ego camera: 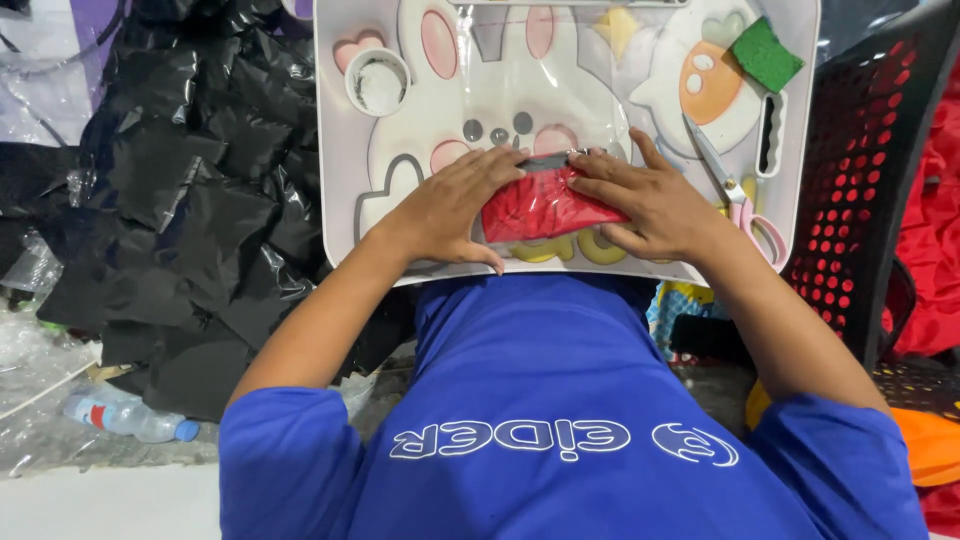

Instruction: The person folds a red fabric item with a black elastic edge, using pink scissors to trim a small piece of the elastic. They then fold the item into a compact square, place it into a clear plastic bag, and put the bag into a black shipping pouch.

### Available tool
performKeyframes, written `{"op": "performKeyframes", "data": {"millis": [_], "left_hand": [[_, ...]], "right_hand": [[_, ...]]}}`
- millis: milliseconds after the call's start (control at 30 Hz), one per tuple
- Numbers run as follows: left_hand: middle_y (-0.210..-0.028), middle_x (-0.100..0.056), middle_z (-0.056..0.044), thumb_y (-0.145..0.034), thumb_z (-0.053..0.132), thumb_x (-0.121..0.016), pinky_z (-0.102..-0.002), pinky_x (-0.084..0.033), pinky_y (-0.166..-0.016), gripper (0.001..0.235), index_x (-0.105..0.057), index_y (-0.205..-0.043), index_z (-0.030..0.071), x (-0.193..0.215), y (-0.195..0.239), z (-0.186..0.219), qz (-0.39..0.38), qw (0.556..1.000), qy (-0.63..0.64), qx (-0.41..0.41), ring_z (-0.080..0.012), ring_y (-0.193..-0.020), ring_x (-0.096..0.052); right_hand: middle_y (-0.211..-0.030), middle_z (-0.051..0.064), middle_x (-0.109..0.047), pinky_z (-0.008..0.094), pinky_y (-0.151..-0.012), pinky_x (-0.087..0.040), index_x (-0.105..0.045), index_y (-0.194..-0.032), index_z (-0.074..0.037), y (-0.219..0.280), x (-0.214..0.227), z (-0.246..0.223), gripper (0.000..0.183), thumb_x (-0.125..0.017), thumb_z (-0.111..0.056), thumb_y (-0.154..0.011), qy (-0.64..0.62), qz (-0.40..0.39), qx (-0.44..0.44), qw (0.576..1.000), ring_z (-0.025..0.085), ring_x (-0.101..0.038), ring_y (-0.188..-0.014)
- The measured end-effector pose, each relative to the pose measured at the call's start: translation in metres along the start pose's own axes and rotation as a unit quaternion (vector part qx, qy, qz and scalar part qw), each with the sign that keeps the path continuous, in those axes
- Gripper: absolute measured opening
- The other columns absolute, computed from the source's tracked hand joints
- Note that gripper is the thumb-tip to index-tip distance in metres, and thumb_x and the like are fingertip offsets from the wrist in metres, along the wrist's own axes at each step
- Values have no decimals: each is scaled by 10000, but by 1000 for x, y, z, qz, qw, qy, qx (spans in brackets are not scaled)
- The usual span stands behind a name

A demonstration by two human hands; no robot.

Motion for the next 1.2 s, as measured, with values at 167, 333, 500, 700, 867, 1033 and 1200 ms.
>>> {"op": "performKeyframes", "data": {"millis": [167,333,500,700,867,1033,1200], "left_hand": [[-1480,-542,-202,-779,221,-885,-515,-406,-1167,782,-469,-1422,62,-18,3,-18,34,999,1,-5,-399,-1349,-549],[-1420,-635,-99,-952,330,-756,-406,-512,-1071,403,-646,-1310,180,-2,-2,-22,136,981,123,69,-301,-1250,-655],[-1232,-709,-106,-882,226,-876,-387,-584,-930,362,-737,-1213,186,9,-19,-35,210,951,174,148,-299,-1104,-714],[-803,-774,-78,-859,196,-810,-213,-546,-559,304,-756,-1099,17,18,-37,-48,247,898,170,321,-118,-617,-664],[-914,-811,-161,-853,239,-796,-218,-663,-562,336,-712,-1107,35,13,-47,-63,271,863,193,380,-179,-694,-811],[-960,-788,-167,-846,318,-816,-225,-644,-506,599,-618,-1316,4,14,-53,-62,253,860,125,426,-176,-651,-789],[-1136,-728,-241,-926,327,-722,-334,-582,-648,636,-517,-1422,-16,24,-49,-42,220,890,56,395,-255,-797,-703]], "right_hand": [[-1427,246,-628,616,-1171,-352,-705,-1326,-106,-13,32,-3,566,-529,-504,-963,-128,11,-44,991,465,-644,-1204],[-1300,282,-664,597,-1067,-453,-567,-1444,-6,-9,35,9,1051,-894,-545,-602,-307,54,-122,942,466,-633,-1194],[-1038,196,-720,446,-916,-564,-668,-1245,41,-7,15,48,479,-871,-145,-853,-342,140,-161,915,326,-716,-997],[-890,93,-684,227,-631,-537,-643,-1176,30,-37,21,53,241,-760,-26,-972,-366,169,-271,874,124,-629,-697],[-818,167,-706,232,-450,-506,-576,-1247,82,-46,18,56,298,-723,-50,-1022,-364,188,-315,856,161,-626,-533],[-994,155,-698,314,-587,-508,-549,-1250,20,-39,34,29,271,-704,-72,-1047,-27,351,-313,882,192,-625,-670],[-1497,189,-412,521,-1151,-418,-523,-1449,-37,-67,23,8,486,-758,-51,-1023,56,275,-210,937,390,-465,-1378]]}}
Point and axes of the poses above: each hand's wrist, its own y-axis away from the middle knuckle, its own x-axis out of the back of the hand, z = x × y, the point moved 4 cm from there along -y, towards the middle knuckle
